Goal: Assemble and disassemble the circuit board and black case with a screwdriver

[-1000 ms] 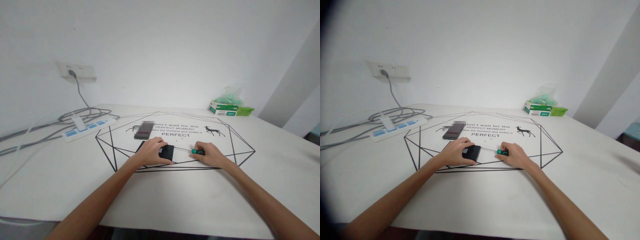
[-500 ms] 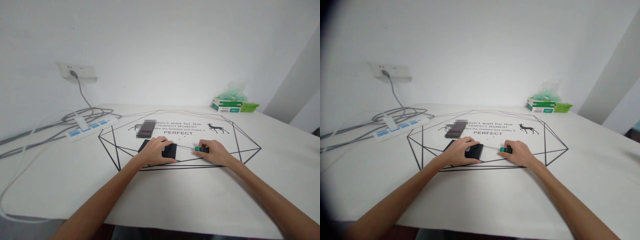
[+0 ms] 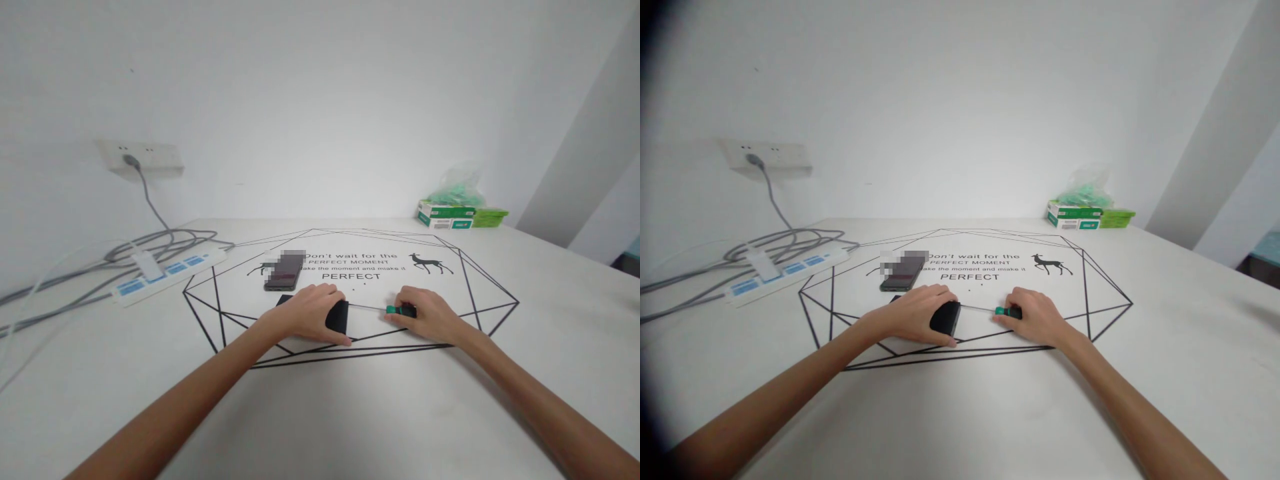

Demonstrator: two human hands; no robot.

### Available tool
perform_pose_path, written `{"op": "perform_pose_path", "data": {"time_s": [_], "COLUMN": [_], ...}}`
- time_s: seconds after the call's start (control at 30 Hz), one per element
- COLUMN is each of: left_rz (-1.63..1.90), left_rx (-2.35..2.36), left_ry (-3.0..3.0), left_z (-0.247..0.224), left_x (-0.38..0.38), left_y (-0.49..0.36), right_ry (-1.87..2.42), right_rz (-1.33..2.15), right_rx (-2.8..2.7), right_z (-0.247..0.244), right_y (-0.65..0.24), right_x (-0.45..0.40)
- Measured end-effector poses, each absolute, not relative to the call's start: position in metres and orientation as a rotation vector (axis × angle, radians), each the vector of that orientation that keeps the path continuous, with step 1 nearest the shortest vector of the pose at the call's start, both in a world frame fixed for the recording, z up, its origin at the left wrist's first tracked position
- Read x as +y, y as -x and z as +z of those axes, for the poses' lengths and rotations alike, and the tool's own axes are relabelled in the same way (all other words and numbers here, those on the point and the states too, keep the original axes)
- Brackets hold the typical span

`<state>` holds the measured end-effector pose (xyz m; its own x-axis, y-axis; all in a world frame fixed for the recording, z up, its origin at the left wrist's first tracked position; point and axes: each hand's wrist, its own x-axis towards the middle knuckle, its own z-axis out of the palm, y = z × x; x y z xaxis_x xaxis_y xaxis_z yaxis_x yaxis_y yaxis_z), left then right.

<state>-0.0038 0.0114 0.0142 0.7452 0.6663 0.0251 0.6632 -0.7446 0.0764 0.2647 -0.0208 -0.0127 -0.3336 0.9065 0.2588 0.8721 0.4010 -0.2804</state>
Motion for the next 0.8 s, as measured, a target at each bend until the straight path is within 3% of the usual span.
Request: {"op": "perform_pose_path", "data": {"time_s": [0.8], "left_rz": [0.31], "left_rx": [1.065], "left_ry": [-2.828], "left_z": [0.0], "left_x": [0.012], "left_y": [0.0], "right_ry": [1.649], "right_rz": [0.111], "right_rx": [-2.254], "right_z": [-0.012], "right_y": [-0.261], "right_x": [-0.026]}}
